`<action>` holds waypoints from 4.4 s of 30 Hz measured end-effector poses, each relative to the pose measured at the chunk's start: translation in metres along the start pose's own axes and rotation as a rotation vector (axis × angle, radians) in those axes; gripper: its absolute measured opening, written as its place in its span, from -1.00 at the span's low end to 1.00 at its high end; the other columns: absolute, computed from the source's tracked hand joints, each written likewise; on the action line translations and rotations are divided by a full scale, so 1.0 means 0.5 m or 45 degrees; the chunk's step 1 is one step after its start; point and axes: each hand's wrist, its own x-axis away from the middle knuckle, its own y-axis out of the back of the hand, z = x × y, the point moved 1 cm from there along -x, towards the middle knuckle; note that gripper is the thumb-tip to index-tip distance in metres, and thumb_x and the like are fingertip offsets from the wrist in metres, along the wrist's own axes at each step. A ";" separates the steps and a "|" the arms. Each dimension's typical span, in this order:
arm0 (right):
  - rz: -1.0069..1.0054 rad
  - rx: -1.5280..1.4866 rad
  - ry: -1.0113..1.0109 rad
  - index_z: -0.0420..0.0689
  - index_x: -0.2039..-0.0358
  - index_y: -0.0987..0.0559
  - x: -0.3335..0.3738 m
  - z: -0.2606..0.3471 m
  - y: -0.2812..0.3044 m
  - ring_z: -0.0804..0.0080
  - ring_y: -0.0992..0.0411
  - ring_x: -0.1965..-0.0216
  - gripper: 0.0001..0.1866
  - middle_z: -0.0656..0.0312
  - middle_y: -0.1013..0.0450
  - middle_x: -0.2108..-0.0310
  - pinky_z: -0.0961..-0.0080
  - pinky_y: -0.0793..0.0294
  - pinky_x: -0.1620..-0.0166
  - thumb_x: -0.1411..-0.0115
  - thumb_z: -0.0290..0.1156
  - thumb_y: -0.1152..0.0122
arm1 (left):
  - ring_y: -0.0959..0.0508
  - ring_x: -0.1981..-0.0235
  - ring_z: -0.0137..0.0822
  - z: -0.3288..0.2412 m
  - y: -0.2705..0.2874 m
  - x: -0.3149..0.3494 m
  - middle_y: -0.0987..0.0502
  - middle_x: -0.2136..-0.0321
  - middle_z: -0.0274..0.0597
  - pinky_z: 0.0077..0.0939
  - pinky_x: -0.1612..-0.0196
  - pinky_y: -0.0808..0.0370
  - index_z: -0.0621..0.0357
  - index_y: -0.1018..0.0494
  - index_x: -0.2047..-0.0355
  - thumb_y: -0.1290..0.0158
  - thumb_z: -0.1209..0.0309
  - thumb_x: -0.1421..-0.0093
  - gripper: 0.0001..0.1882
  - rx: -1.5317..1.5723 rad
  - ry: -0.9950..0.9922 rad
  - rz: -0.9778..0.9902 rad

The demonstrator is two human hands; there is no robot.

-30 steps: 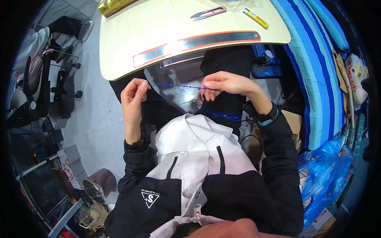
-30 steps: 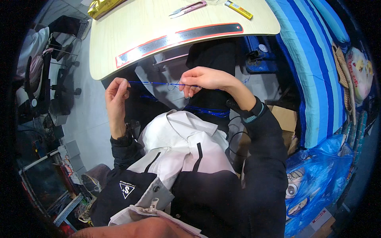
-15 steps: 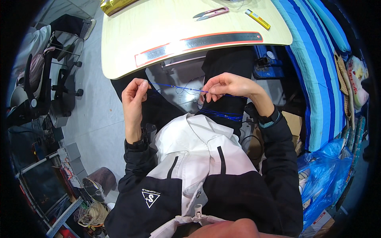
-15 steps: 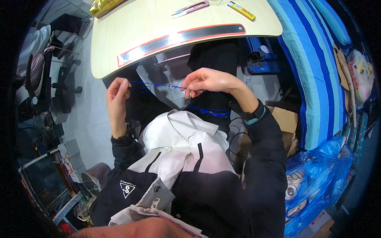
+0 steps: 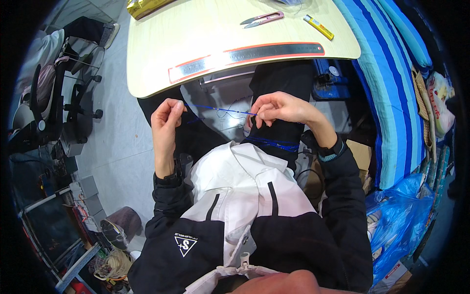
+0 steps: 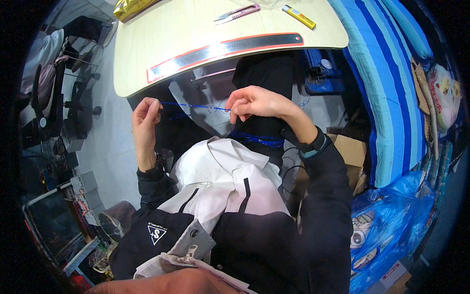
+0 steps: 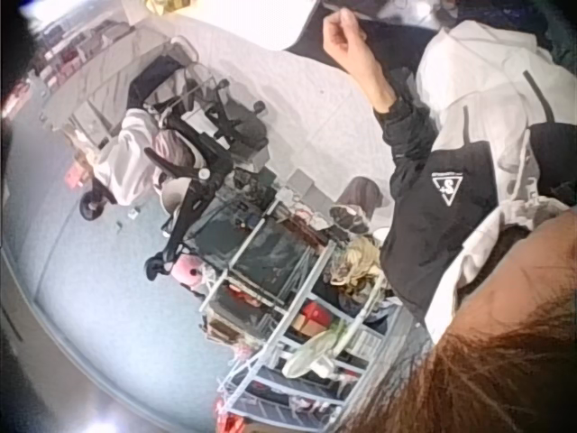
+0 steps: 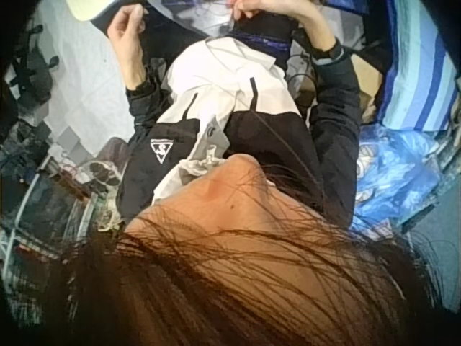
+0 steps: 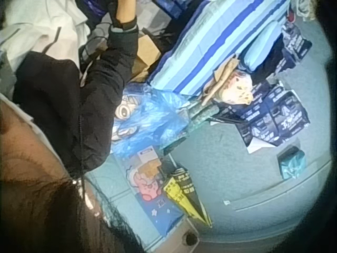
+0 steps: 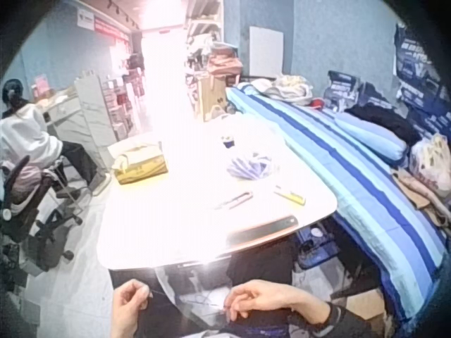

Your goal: The person sits at a small table and assembles a blue cable by cutting it with a utility knife, melting the ends with a lighter, and inserting the cable into a long plastic strip. The person repeats this process multiple times, handling the cable, knife, and lighter throughout.

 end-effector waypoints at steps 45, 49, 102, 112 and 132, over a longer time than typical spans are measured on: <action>-0.568 -0.325 0.770 -0.18 0.43 -0.34 0.372 0.045 0.173 0.70 -0.06 0.68 -0.87 0.40 -0.19 0.69 0.69 -0.01 0.59 -0.23 -0.45 -0.05 | -0.36 0.51 -0.46 -0.130 0.083 -0.019 -0.40 0.51 -0.29 -0.63 0.42 -0.29 0.29 -0.44 0.44 0.02 0.51 -0.22 -0.88 -0.454 -0.678 -0.001; -0.581 -0.051 0.566 -0.20 0.45 -0.39 0.392 0.012 0.204 0.66 -0.10 0.65 -0.85 0.36 -0.22 0.66 0.66 0.00 0.56 -0.16 -0.41 -0.11 | -0.41 0.31 -0.55 -0.144 0.152 -0.011 -0.45 0.40 -0.33 -0.70 0.25 -0.32 0.24 -0.46 0.30 0.05 0.48 -0.29 -0.89 -0.351 -0.757 -0.259; -0.302 0.208 0.622 -0.16 0.31 -0.44 0.044 0.395 -0.143 0.78 -0.11 0.57 -0.84 0.42 -0.31 0.46 0.82 -0.06 0.53 -0.32 -0.33 -0.03 | -0.41 0.42 -0.57 -0.089 -0.110 -0.076 -0.40 0.45 -0.37 -0.69 0.34 -0.40 0.19 -0.39 0.26 0.13 0.38 -0.37 -0.83 0.216 -0.369 0.339; -0.555 -0.392 0.999 -0.27 0.22 -0.49 0.052 0.414 -0.018 0.76 -0.09 0.56 -0.83 0.40 -0.29 0.50 0.80 -0.07 0.53 -0.30 -0.43 -0.05 | -0.42 0.67 -0.46 -0.087 -0.265 -0.050 -0.50 0.57 -0.03 -0.61 0.44 -0.38 0.18 -0.23 0.28 0.21 0.33 -0.40 -0.83 0.670 -0.003 0.869; -0.267 -0.576 1.063 -0.26 0.18 -0.39 0.046 0.417 -0.013 0.78 0.07 0.62 -0.83 0.48 -0.05 0.62 0.79 0.12 0.64 -0.35 -0.42 0.05 | -0.41 0.28 -0.47 -0.059 -0.290 -0.112 -0.43 0.34 -0.26 -0.60 0.13 -0.35 0.25 -0.36 0.24 0.15 0.46 -0.34 -0.87 0.358 -0.330 0.457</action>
